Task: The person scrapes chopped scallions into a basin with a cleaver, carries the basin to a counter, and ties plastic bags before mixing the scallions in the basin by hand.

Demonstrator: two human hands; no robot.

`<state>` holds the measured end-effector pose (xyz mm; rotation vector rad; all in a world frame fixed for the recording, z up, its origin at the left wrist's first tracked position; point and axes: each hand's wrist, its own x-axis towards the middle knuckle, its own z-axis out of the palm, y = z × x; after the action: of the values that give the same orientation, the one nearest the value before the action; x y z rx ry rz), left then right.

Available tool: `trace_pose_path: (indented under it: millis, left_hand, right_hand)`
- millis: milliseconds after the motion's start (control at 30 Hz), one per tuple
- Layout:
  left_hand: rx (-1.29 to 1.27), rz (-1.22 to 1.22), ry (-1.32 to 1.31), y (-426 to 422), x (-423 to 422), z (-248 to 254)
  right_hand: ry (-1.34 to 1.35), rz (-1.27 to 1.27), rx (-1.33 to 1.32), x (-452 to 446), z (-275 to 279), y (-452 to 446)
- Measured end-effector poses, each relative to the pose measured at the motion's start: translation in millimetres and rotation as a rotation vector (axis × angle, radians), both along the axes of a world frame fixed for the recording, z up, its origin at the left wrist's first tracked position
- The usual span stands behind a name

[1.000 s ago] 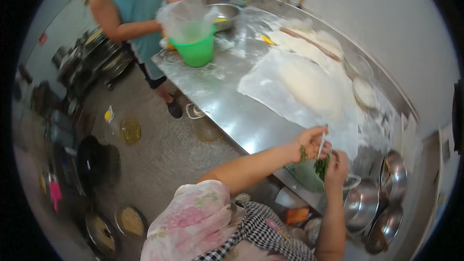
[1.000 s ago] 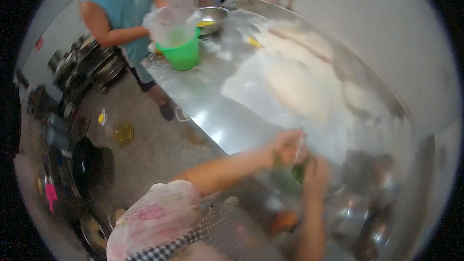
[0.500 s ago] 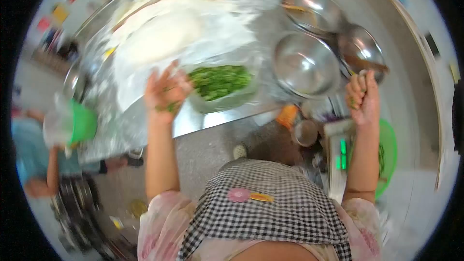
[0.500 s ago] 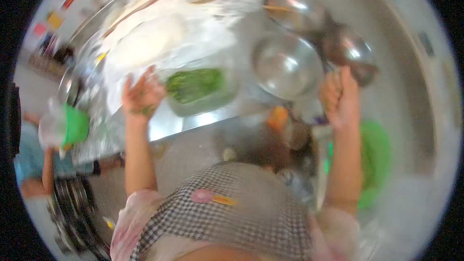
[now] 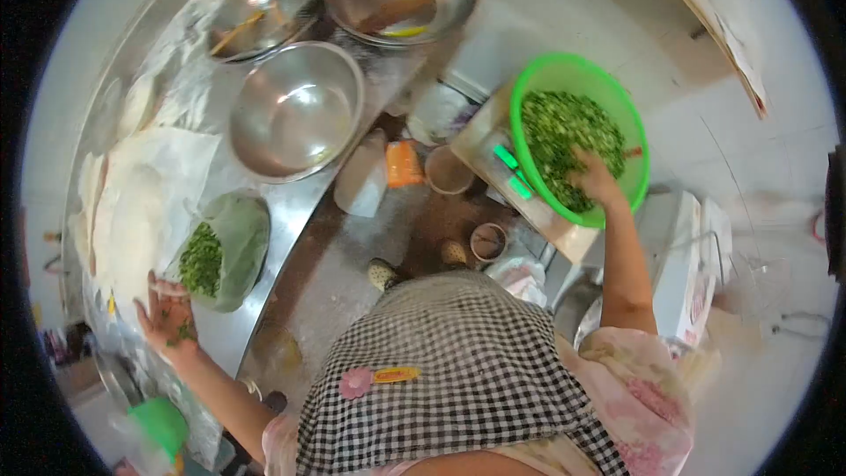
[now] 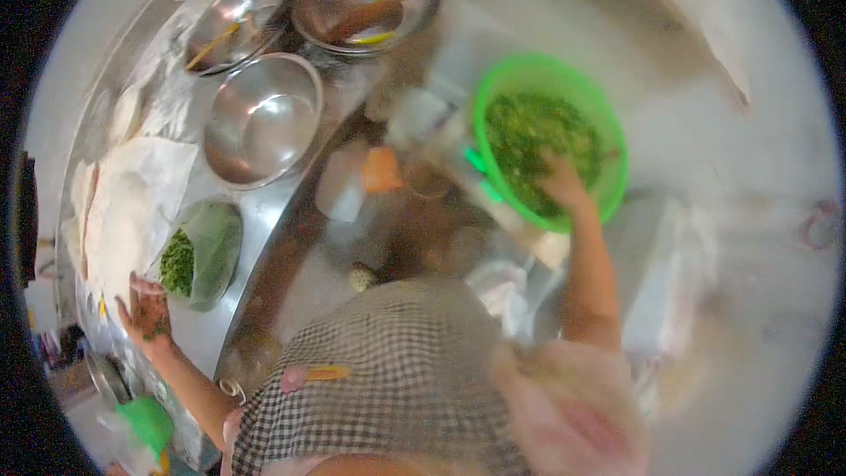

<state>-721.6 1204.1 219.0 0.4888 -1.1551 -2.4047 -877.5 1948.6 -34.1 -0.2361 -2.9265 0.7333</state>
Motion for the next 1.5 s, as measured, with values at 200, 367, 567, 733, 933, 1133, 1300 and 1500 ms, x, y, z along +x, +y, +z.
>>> trace_pose_path:
  millis: [200,367,567,733,933,1133,1300,1500]
  left_hand:
    - [-0.023,0.061,-0.132,8.0,-26.2,-0.6]
    - [-0.138,0.140,-0.214,30.4,-35.3,-4.4]
    - [-0.187,0.094,-0.217,33.6,-30.5,2.7]
    - [-0.314,0.145,-0.406,35.3,-26.6,8.4]
    - [-0.416,-0.004,-0.431,14.1,-19.7,5.9]
    - [-0.890,-0.201,-0.499,5.5,-27.0,-2.7]
    - [-0.626,-0.304,-0.399,14.2,-42.5,-13.7]
    - [-1.007,-0.427,-0.535,-22.7,-42.8,-30.2]
  right_hand:
    - [0.133,-0.090,-0.492,-20.9,25.9,-4.9]
    - [0.305,0.239,-0.023,-63.8,33.6,-20.8]
    - [-0.224,0.572,-0.795,-62.1,178.5,-261.7]
    - [-0.349,1.089,-0.791,-53.6,205.7,-450.0]
    - [-0.343,1.218,-0.742,-47.9,212.1,-592.0]
    - [-0.213,1.529,-0.881,-6.4,232.2,-614.4]
    - [0.050,1.635,-0.523,4.1,245.0,-597.2]
    - [0.467,1.506,-0.124,-5.8,226.0,-592.4]
